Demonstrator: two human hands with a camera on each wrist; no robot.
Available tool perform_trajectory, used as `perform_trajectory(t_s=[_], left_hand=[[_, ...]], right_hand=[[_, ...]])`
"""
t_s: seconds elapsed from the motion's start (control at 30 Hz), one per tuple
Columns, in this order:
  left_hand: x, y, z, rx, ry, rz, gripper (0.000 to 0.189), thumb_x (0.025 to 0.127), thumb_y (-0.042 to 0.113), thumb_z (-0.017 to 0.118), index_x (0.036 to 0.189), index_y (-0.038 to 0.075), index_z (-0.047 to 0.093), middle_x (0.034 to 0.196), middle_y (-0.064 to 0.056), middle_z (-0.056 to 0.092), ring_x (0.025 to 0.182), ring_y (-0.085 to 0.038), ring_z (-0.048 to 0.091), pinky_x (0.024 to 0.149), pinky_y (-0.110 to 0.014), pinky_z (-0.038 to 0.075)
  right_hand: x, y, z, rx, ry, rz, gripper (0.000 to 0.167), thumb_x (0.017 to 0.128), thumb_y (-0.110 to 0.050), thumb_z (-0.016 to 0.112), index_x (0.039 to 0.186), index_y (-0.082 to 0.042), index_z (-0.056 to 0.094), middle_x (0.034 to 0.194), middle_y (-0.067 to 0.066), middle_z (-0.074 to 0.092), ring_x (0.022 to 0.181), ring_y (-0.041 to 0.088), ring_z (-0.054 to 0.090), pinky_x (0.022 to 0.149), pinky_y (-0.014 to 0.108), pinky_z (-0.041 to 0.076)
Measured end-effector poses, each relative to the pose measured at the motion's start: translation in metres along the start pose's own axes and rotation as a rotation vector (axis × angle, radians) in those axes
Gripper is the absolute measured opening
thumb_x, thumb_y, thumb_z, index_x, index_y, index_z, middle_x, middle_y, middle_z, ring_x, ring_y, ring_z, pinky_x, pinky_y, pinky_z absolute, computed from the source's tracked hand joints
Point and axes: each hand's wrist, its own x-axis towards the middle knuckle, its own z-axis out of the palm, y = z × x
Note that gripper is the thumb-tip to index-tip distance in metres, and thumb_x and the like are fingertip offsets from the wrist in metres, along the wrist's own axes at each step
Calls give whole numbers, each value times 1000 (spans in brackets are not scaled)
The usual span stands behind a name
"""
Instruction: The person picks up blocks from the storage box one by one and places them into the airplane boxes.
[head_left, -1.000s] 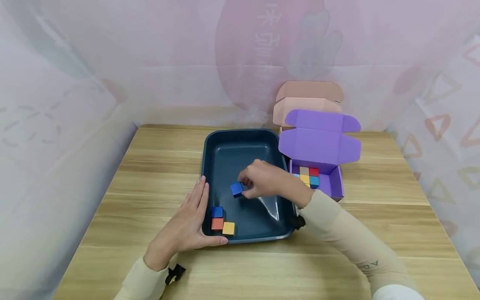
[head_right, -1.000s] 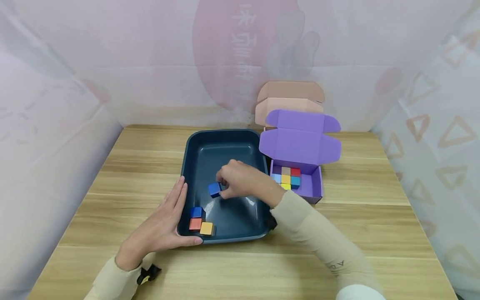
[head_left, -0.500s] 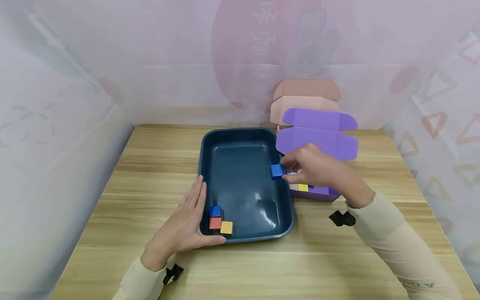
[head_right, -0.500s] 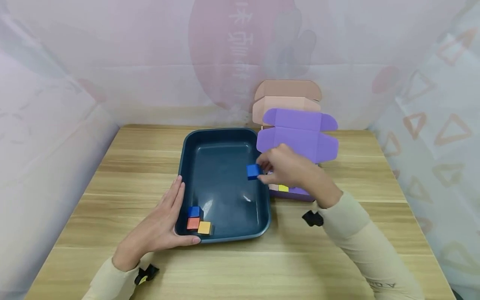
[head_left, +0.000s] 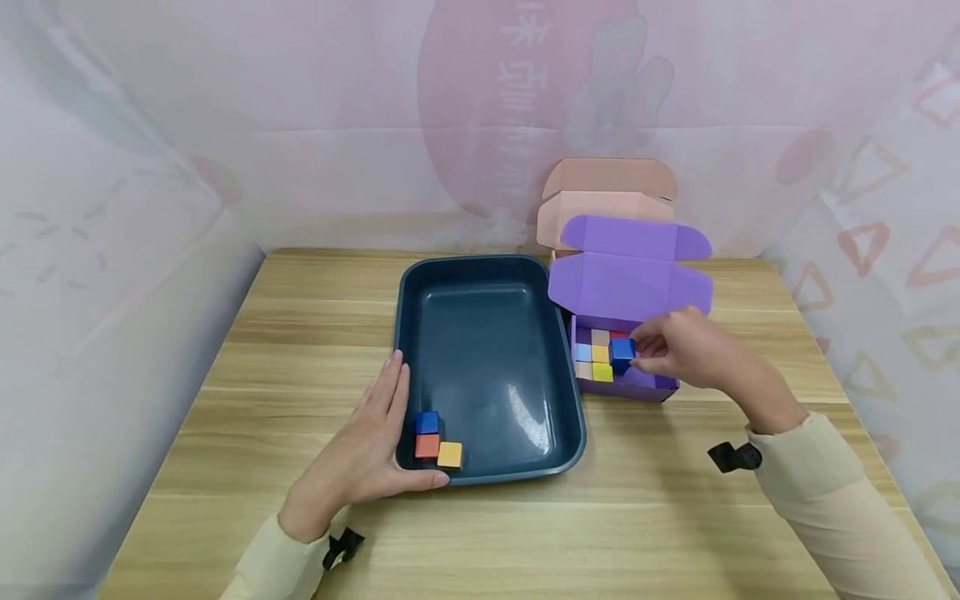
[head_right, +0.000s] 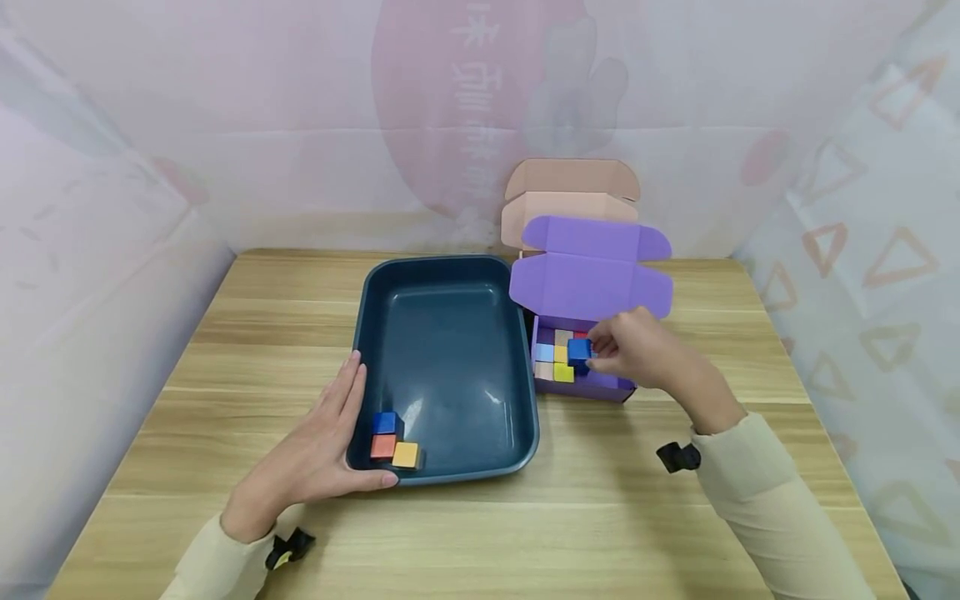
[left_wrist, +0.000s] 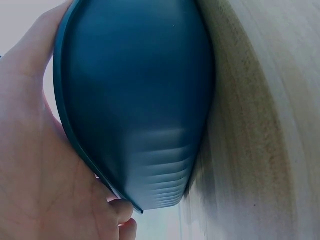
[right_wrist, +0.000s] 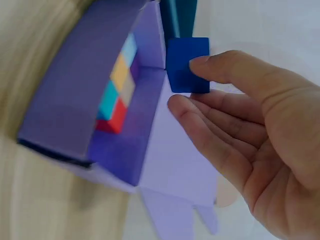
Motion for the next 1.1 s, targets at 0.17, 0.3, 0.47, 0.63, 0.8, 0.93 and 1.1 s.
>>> perform_trajectory(t_s=[0.17,0.3,0.47,0.63,0.8,0.93,1.1], left_hand=[[-1,0,-1,-8,0,0,152,68,96,66,169,3,3,180,-13,-8,168,-32,2,132,-63,21],[-2,-1,-1,0,-4,-1,151,68,96,65,169,3,3,180,-12,-9,168,-32,2,132,-62,21],[-2,-1,-1,6,-12,-3,151,68,97,64,170,3,2,180,-12,-9,168,-32,3,132,-62,21],[-3,-2,-3,2,-14,-4,152,68,96,66,170,3,2,180,-12,-9,168,-32,3,132,-62,21],[-4,-2,-4,2,-20,-7,152,68,96,67,169,2,3,180,-13,-9,168,-33,3,132,-62,21],[-5,-3,-4,2,-26,-8,152,68,96,66,169,3,3,180,-11,-10,168,-33,3,132,-62,20],[-5,-5,-5,5,-17,-12,152,68,95,67,170,5,0,180,-11,-10,167,-33,4,132,-63,21]], right_hand=[[-1,15,11,-17,-51,37,20,89,-4,81,105,6,79,92,10,81,80,14,76,69,29,65],[0,24,20,-33,-75,42,24,87,-4,82,108,8,79,91,9,80,78,12,74,70,29,65],[-2,27,26,-1,-96,1,19,85,-1,84,103,5,80,85,4,78,75,9,70,66,25,62],[-2,26,28,11,-117,0,11,85,1,84,95,-2,81,81,1,75,72,9,67,65,23,59],[2,26,34,-45,-120,-17,9,83,0,85,88,-6,80,79,-1,75,70,8,64,64,24,59],[4,28,40,-125,-106,-18,14,82,-3,88,77,-10,76,72,-5,69,64,5,57,59,23,52],[10,28,45,-164,-106,2,39,84,-6,87,61,-15,57,61,-10,44,58,6,37,56,21,35]])
